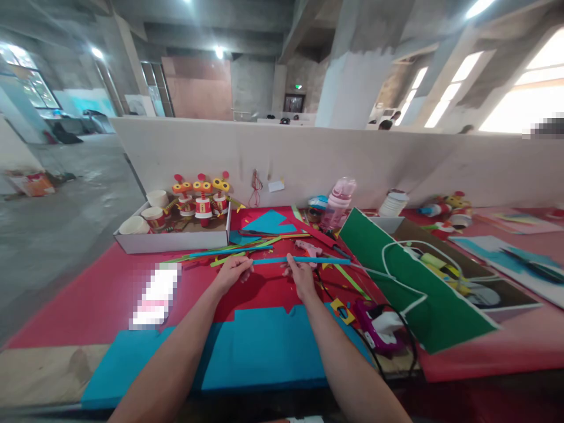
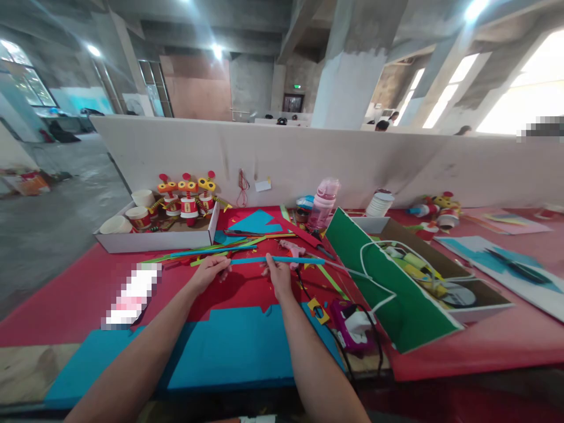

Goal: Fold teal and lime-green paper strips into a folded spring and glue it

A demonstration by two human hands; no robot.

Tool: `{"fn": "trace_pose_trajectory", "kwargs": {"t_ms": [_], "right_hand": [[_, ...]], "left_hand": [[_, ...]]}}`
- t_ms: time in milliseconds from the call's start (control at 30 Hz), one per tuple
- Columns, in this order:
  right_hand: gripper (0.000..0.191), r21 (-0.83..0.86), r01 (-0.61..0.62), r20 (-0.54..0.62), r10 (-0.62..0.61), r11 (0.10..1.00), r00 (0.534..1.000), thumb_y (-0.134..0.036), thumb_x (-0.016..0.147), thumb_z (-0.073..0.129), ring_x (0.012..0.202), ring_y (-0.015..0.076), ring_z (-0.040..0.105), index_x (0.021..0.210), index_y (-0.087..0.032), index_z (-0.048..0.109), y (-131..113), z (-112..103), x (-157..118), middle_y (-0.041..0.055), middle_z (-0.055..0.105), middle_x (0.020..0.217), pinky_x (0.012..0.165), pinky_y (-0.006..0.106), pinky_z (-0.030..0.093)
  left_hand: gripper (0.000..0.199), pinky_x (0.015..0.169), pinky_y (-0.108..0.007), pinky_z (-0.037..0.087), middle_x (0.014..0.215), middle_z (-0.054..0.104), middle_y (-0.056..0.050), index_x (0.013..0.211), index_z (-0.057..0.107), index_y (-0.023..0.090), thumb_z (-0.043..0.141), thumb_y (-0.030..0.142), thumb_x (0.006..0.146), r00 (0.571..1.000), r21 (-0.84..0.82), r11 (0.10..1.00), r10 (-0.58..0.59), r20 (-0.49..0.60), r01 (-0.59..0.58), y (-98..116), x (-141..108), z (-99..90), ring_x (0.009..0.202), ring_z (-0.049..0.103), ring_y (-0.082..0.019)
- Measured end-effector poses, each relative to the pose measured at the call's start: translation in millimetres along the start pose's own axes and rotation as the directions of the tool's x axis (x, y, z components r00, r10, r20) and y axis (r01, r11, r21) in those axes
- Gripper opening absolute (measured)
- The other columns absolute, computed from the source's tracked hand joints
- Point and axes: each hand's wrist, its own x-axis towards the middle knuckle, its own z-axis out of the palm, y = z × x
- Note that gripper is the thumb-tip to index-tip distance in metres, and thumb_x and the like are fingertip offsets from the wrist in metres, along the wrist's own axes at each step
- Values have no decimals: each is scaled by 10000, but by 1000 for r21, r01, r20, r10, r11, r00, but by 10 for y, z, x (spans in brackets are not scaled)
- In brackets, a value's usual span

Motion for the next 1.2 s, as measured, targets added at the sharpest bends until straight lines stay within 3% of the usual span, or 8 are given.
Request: {"fn": "trace_pose_trajectory", "kwargs": {"t_ms": [333, 533, 567, 633, 700, 800, 933, 1200], "right_hand": [[349, 305, 33, -187, 26, 952, 982, -498, 675, 675, 564, 110, 595, 774, -163, 673, -48, -218, 212, 15, 682, 683, 501, 205, 453], [320, 467, 47, -202, 55, 883, 978, -470, 679, 697, 491, 83, 547, 764, -169, 628, -72, -275, 255, -6, 648, 635, 494, 206, 467], [308, 468, 41, -181, 51, 883, 982, -461, 686, 697, 467, 76, 525, 769, -174, 621, -81, -271, 242, -15, 632, 611, 480, 203, 460], [288, 433, -23, -88, 67, 901, 994, -442, 693, 694, 419, 64, 475, 795, -185, 612, -101, -249, 195, -37, 597, 564, 433, 187, 425], [291, 347, -131, 94, 104, 929, 990, -428, 695, 687, 381, 54, 436, 845, -191, 609, -121, -203, 124, -54, 568, 538, 386, 173, 375], [335, 160, -267, 409, 182, 950, 894, -458, 715, 648, 335, 56, 412, 902, -187, 587, -140, -95, 6, -62, 548, 514, 331, 169, 299], [353, 75, -294, 550, 206, 953, 809, -524, 758, 575, 318, 56, 384, 826, -177, 564, -146, 31, -94, -68, 508, 477, 337, 175, 322], [319, 165, -312, 524, 184, 936, 831, -476, 747, 623, 444, 68, 478, 755, -161, 575, -127, 52, -104, -21, 577, 599, 504, 226, 475]], "left_hand": [[333, 416, -198, 270, 475, 541, -20, 753, 736, 98, 613, 408, 752, 874, 152, 985, -140, 465, 76, 152, -148, 131, 432, 446, -79], [369, 483, -228, 367, 579, 602, -53, 864, 734, 107, 618, 441, 760, 570, 168, 983, -179, 802, 72, 316, -262, 297, 494, 503, -110], [393, 487, -235, 374, 600, 618, -64, 873, 729, 106, 601, 462, 767, 578, 176, 982, -179, 796, 62, 321, -257, 293, 502, 515, -120], [425, 511, -249, 388, 621, 626, -74, 809, 716, 109, 534, 494, 801, 791, 221, 975, -123, 599, -16, 301, -214, 232, 528, 528, -135], [450, 577, -264, 402, 643, 617, -77, 715, 680, 126, 436, 475, 857, 992, 404, 909, 65, 113, -105, 252, -143, 106, 601, 540, -154], [278, 740, -322, 394, 840, 646, -112, 765, 672, 164, 484, 353, 843, 930, 821, 569, 279, -240, 41, 157, -53, -115, 875, 550, -233], [226, 811, -404, 349, 968, 632, -128, 964, 653, 193, 493, 278, 829, 926, 939, 228, 217, -308, 259, 74, -38, -248, 1014, 488, -299], [285, 796, -353, 359, 940, 650, -105, 1001, 665, 216, 411, 243, 877, 944, 964, 155, 220, -246, 215, 122, -52, -339, 961, 538, -253]]}}
